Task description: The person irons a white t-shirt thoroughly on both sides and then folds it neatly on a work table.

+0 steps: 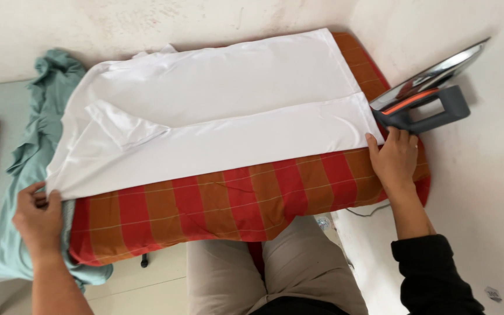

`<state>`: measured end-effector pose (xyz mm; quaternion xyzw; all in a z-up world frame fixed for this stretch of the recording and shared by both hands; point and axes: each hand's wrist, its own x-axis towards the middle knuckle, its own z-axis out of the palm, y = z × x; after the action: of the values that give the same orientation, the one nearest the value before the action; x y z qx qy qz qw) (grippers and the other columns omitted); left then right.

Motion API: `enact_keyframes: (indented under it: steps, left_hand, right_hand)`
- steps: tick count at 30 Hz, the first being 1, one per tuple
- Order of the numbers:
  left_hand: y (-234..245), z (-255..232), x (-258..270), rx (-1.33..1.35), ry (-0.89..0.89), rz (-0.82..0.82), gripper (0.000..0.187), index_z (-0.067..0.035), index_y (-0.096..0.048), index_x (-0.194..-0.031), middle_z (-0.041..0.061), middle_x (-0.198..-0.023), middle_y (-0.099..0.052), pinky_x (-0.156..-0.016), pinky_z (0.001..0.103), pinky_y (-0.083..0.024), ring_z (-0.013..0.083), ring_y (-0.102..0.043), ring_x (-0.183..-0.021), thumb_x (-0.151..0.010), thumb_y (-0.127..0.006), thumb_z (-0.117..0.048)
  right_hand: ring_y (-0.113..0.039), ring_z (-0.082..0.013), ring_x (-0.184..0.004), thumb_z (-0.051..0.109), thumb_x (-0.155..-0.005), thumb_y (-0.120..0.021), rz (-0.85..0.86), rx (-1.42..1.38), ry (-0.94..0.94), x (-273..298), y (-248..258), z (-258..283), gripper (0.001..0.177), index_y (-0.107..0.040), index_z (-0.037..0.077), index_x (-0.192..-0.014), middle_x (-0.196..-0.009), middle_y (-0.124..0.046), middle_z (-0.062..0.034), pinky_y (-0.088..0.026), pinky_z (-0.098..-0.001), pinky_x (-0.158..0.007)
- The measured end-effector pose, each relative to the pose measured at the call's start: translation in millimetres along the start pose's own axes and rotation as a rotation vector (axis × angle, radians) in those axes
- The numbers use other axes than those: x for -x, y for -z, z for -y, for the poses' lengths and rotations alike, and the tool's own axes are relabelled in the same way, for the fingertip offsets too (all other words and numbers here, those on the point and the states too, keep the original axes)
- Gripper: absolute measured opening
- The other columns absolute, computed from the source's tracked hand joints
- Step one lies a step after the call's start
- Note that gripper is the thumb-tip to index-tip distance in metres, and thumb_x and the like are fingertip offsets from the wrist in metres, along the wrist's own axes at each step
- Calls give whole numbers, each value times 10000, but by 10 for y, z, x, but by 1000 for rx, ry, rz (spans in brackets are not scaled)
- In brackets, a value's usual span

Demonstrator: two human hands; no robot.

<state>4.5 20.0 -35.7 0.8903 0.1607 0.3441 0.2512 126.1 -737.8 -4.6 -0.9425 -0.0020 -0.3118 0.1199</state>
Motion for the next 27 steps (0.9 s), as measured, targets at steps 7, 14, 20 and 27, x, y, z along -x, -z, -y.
enact_keyframes:
  steps: [7, 14, 20, 27]
  left_hand:
    - [156, -310, -78, 30, 145, 138, 379, -11, -608, -1364, 162, -1045, -624, -861, 453, -486, 312, -607, -915, -1042, -695, -192]
    - [202, -464, -217, 115, 319, 164, 440, -38, -565, -1376, 106, -928, -610, -829, 436, -432, 275, -553, -854, -975, -627, -207]
    - [329, -723, -391, 433, 416, 54, 343, -69, -520, -1340, 49, -944, -579, -642, 234, -530, 120, -573, -774, -998, -538, -89]
    - [701, -865, -150, 525, 431, -4, 369, -105, -559, -1367, -4, -1024, -498, -677, 177, -589, 78, -592, -899, -999, -552, -131]
  right_hand:
    - [-617, -509, -1143, 519, -1027, -588, 594, 143, -487, -452, 55, 181, 642, -586, -61, -1301, -1294, -624, -294, -528, -618, -881]
    - [-699, -293, -663, 194, -1098, -538, 438, -755, -742, -584, 216, 229, 286, -558, -37, -1266, -911, -693, -231, -614, -364, -596]
    - [-678, -211, -659, 217, -1064, -665, 352, -927, -762, -724, 462, 120, 255, -577, 35, -1220, -860, -694, -167, -607, -298, -624]
    - [-694, -221, -747, 216, -1069, -679, 393, -895, -766, -588, 790, -192, 303, -566, 7, -1257, -931, -696, -179, -624, -288, -714]
